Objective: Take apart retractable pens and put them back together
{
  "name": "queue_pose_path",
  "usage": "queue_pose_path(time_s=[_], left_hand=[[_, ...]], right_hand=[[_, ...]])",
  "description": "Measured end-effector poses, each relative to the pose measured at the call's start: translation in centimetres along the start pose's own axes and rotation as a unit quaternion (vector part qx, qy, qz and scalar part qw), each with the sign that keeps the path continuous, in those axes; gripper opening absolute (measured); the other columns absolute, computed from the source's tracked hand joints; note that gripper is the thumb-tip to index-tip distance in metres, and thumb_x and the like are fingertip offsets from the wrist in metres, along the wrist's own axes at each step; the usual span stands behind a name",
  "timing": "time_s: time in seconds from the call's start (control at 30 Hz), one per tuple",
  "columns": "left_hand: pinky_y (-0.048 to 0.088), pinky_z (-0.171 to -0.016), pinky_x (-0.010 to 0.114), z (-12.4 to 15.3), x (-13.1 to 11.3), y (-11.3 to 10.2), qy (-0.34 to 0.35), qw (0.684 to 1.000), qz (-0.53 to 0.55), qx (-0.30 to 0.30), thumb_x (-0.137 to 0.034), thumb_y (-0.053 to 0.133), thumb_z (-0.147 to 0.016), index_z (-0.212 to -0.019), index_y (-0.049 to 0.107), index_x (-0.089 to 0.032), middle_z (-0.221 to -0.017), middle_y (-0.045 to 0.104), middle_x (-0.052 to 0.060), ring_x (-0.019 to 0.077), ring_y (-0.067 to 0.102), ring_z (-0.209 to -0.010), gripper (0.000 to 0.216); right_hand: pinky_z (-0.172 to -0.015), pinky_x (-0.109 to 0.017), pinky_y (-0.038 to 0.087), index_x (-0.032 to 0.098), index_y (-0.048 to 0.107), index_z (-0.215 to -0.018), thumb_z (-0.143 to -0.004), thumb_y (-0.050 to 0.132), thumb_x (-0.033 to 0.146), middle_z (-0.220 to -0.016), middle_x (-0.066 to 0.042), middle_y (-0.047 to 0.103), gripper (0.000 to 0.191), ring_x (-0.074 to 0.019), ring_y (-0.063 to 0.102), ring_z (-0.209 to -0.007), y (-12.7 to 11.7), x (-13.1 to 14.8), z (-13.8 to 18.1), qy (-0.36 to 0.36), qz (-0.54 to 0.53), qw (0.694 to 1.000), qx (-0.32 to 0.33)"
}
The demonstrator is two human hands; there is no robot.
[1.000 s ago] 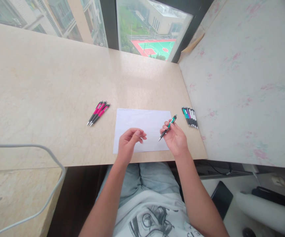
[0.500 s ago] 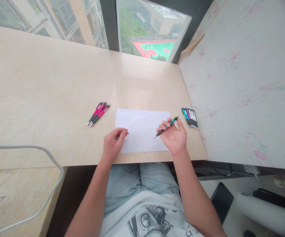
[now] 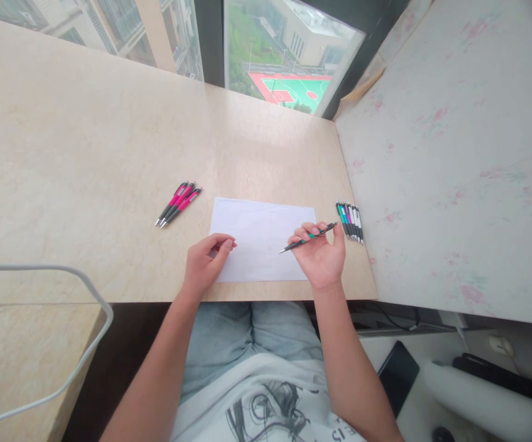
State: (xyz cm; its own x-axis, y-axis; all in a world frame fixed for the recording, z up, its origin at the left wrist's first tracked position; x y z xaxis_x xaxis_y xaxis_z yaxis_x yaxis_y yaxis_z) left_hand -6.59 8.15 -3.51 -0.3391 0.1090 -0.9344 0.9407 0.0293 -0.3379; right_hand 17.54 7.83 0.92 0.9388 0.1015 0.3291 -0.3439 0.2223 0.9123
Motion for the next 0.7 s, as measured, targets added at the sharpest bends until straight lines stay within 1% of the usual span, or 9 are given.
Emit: queue_pose_path(time_s=[0.2,0.37,0.57,0.7], left_hand=[[0.055,-0.074,0.029,0.02,0.09,0.03,0.007,1.000,-0.004,0.000,-0.033,0.060,-0.090,-0.091,0.071,-0.019,-0.086,0.076,0.003,0.0173,0.072,-0.080,0.018],[0.054,-0.074,0.028,0.01,-0.04,0.04,0.010,1.000,0.000,0.000,-0.032,0.059,-0.091,-0.091,0.071,-0.019,-0.086,0.076,0.003,0.0169,0.071,-0.080,0.017],[0.054,-0.075,0.028,0.02,-0.19,0.01,0.011,1.000,-0.005,0.001,-0.031,0.059,-0.090,-0.091,0.071,-0.019,-0.085,0.076,0.003,0.0169,0.071,-0.079,0.017],[0.053,-0.074,0.028,0.01,-0.16,0.01,0.010,1.000,-0.005,0.003,-0.031,0.059,-0.090,-0.091,0.071,-0.020,-0.086,0.076,0.003,0.0170,0.071,-0.080,0.016]], right_hand=[[-0.066,-0.032,0.048,0.024,0.050,-0.075,-0.085,0.059,0.038,-0.072,0.005,0.052,0.019,-0.0122,0.050,-0.064,-0.57,-0.14,0.22,-0.034,-0.024,0.999,-0.032],[-0.069,-0.033,0.050,0.025,0.052,-0.078,-0.084,0.062,0.038,-0.074,0.005,0.053,0.018,-0.0128,0.053,-0.068,-0.18,-0.06,0.38,-0.061,-0.021,0.997,-0.032],[-0.073,-0.034,0.050,0.025,0.053,-0.080,-0.084,0.063,0.040,-0.077,0.005,0.055,0.019,-0.0127,0.054,-0.070,0.13,0.04,0.37,-0.074,-0.016,0.997,-0.018],[-0.073,-0.035,0.050,0.025,0.052,-0.078,-0.083,0.063,0.041,-0.077,0.006,0.055,0.020,-0.0131,0.053,-0.068,0.24,-0.14,0.33,-0.077,0.004,0.997,-0.023]])
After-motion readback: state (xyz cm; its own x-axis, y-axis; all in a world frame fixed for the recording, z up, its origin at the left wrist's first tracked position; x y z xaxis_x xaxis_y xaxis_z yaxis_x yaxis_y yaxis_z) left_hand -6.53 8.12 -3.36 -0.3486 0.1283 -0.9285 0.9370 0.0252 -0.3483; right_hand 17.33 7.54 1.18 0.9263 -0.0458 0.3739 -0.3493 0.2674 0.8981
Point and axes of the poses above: each hand's wrist, its own z-axis away from the middle knuckle, its own y-axis out of the palm, x = y × z, the point moved 5 cm from there along -z, towards the middle knuckle
